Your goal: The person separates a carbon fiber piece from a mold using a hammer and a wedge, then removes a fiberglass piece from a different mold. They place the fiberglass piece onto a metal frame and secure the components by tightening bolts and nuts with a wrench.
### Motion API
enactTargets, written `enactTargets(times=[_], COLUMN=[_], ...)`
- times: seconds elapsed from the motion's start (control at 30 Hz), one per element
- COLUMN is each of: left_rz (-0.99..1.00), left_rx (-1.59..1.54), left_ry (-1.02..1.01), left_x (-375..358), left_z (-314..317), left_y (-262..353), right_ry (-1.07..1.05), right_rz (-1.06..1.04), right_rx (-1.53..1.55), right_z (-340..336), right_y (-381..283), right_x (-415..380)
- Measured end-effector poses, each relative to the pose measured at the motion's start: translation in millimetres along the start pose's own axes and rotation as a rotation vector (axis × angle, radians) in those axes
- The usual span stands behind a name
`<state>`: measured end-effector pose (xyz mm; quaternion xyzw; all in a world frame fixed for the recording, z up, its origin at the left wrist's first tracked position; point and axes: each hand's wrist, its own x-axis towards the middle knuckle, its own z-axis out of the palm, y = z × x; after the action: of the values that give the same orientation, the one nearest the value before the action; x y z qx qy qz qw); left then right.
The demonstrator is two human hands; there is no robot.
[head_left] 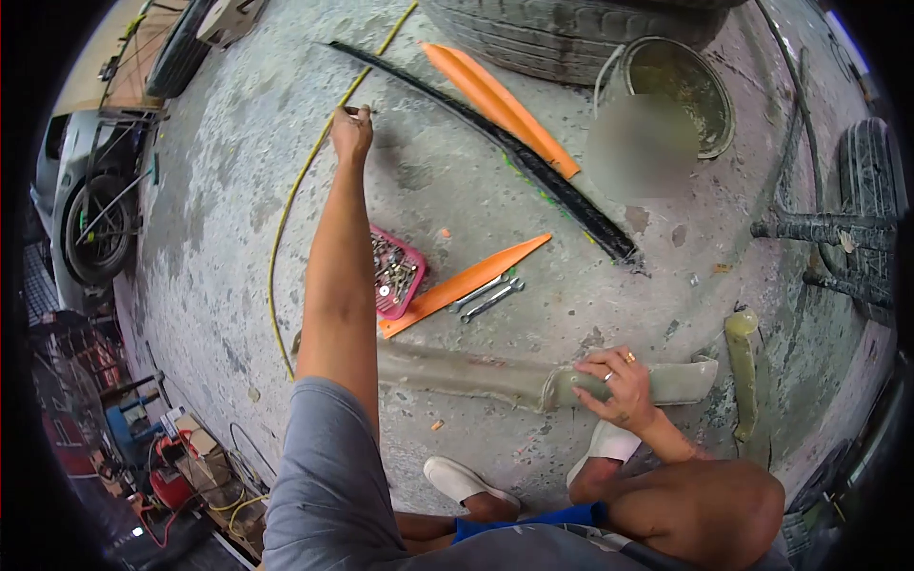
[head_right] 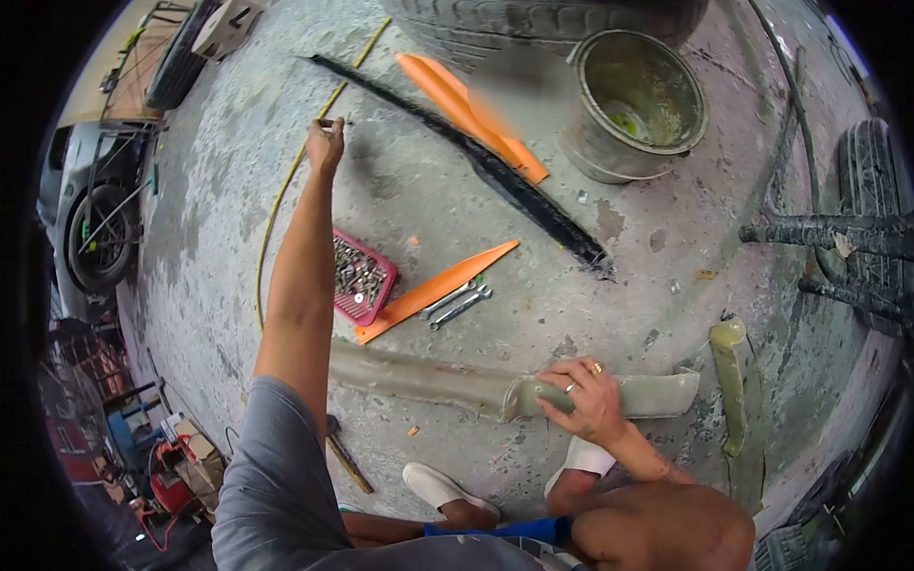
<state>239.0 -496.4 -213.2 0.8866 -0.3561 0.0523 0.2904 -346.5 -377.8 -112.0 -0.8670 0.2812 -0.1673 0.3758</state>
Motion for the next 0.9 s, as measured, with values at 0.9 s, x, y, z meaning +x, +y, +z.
enactTargets(times=[0.9], left_rz=[-0.099], left_rx=[-0.573], left_ry=[-0.678], left_x=[-229.8], left_z=[-198.5], left_y=[36.0], right_ry=[0.038], right_rz=[0.029], right_rx=[0.058], right_z=[1.3], right_y=[-7.3], right_x=[4.9])
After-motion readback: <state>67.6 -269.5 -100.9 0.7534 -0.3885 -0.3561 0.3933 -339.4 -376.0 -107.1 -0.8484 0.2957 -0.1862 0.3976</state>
